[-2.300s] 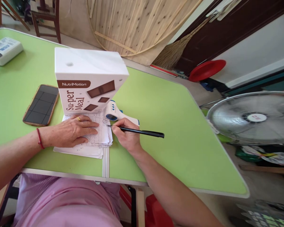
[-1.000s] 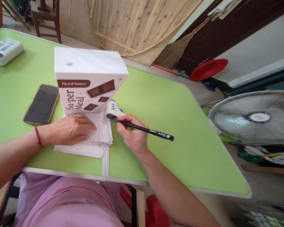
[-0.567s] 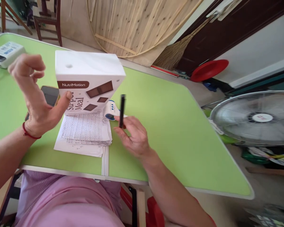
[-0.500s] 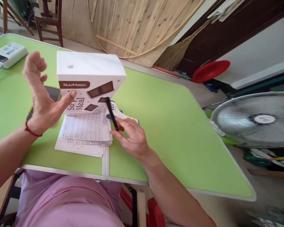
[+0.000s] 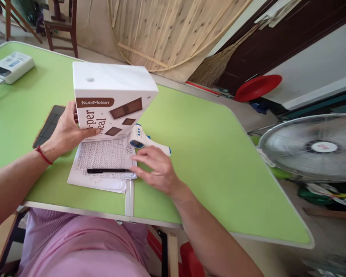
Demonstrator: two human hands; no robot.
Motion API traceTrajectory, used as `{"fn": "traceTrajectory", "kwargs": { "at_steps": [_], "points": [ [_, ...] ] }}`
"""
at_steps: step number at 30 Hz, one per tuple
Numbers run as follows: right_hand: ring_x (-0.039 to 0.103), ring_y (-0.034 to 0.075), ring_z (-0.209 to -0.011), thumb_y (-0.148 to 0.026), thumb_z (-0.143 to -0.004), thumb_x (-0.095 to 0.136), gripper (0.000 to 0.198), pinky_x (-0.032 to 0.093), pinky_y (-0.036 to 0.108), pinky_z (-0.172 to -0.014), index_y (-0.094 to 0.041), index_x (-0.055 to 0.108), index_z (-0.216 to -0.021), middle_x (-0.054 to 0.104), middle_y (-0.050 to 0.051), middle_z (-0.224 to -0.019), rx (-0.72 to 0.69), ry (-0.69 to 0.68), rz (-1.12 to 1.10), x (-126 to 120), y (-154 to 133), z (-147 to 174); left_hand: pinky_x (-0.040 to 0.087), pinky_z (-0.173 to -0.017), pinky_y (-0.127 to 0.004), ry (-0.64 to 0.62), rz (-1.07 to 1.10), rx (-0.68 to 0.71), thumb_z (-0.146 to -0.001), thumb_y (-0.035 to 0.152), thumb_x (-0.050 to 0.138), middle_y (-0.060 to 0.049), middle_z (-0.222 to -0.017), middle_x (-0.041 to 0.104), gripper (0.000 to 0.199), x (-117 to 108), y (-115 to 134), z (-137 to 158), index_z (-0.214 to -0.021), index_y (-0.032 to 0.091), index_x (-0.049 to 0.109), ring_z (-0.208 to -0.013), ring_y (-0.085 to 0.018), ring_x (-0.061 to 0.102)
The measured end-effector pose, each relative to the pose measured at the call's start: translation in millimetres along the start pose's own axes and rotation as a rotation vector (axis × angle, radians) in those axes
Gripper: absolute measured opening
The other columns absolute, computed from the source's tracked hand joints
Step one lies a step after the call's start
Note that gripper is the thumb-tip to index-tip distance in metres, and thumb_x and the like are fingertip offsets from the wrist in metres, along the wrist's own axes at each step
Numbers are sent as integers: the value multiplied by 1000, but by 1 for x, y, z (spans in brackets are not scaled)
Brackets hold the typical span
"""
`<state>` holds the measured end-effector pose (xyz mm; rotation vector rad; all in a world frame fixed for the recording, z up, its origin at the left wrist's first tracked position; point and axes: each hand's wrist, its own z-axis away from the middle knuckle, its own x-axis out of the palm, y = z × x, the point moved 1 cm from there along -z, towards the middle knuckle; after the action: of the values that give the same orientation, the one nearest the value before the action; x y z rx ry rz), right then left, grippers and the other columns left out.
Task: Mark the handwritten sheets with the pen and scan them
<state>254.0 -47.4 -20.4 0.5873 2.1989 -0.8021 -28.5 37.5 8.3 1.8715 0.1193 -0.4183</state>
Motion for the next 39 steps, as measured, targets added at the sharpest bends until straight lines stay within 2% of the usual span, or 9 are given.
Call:
{"fn": "traceTrajectory", "kwargs": {
  "at_steps": [3,8,11,17,20,23,26,29,39],
  "points": [
    [64,30,-98,-26,-85,65,30,55,51,-84,-20,72,-113,69,13,-103,203,214,231,0,16,4,51,-96,-55,46,-58,-38,-61,46,91,-9,-119,68,74,0,3,1,-120,20,56,-114,-35,63],
    [64,36,-103,-26,-81,61,49,53,60,-88,-14,62,-128,70,19,-113,380,43,405,10,36,12,53,-95,-56,23,-13,-56,-60,47,92,-9,-118,70,72,2,10,4,-117,21,57,-112,-35,64],
    [66,32,-92,-30,-85,58,41,57,52,-77,-17,64,-124,72,16,-103,467,49,311,11,39,14,54,-96,-55,29,29,-56,-61,48,92,-9,-117,70,69,3,14,6,-114,21,58,-113,-35,65],
    [65,20,-75,-42,-81,71,40,60,37,-67,-24,62,-115,68,5,-91,576,446,-277,-2,9,3,59,-88,-49,1,165,-57,-67,48,89,-10,-113,72,62,7,21,8,-112,17,61,-108,-33,68],
    [62,18,-64,-44,-81,69,34,59,36,-58,-26,61,-108,65,1,-78,575,330,-664,0,-26,-2,59,-87,-49,-29,192,-81,-68,51,87,-10,-110,72,60,12,23,11,-110,16,62,-105,-33,69],
    [59,17,-56,-39,-77,70,24,56,35,-54,-23,63,-94,62,0,-68,630,150,-838,6,-55,-2,59,-87,-48,-45,143,-97,-69,54,86,-11,-112,71,62,18,22,15,-112,17,60,-108,-34,67],
    [59,16,-57,-30,-73,71,14,53,32,-53,-21,62,-81,63,0,-66,694,2,-794,12,-66,0,60,-82,-44,-71,104,-100,-69,57,85,-12,-116,69,65,22,19,15,-112,17,58,-107,-33,68],
    [60,17,-60,-30,-74,70,14,53,32,-56,-21,61,-77,63,0,-67,737,-9,-722,13,-65,-1,60,-76,-39,-127,123,-90,-73,59,82,-12,-114,69,63,22,18,14,-113,17,55,-99,-30,70],
    [61,15,-60,-34,-70,75,32,54,32,-60,-20,61,-95,63,-1,-71,816,-130,-965,11,-67,-9,55,-92,-45,-243,37,-57,-70,54,84,-13,-121,65,73,21,10,12,-121,16,50,-113,-32,63]
  ]
}}
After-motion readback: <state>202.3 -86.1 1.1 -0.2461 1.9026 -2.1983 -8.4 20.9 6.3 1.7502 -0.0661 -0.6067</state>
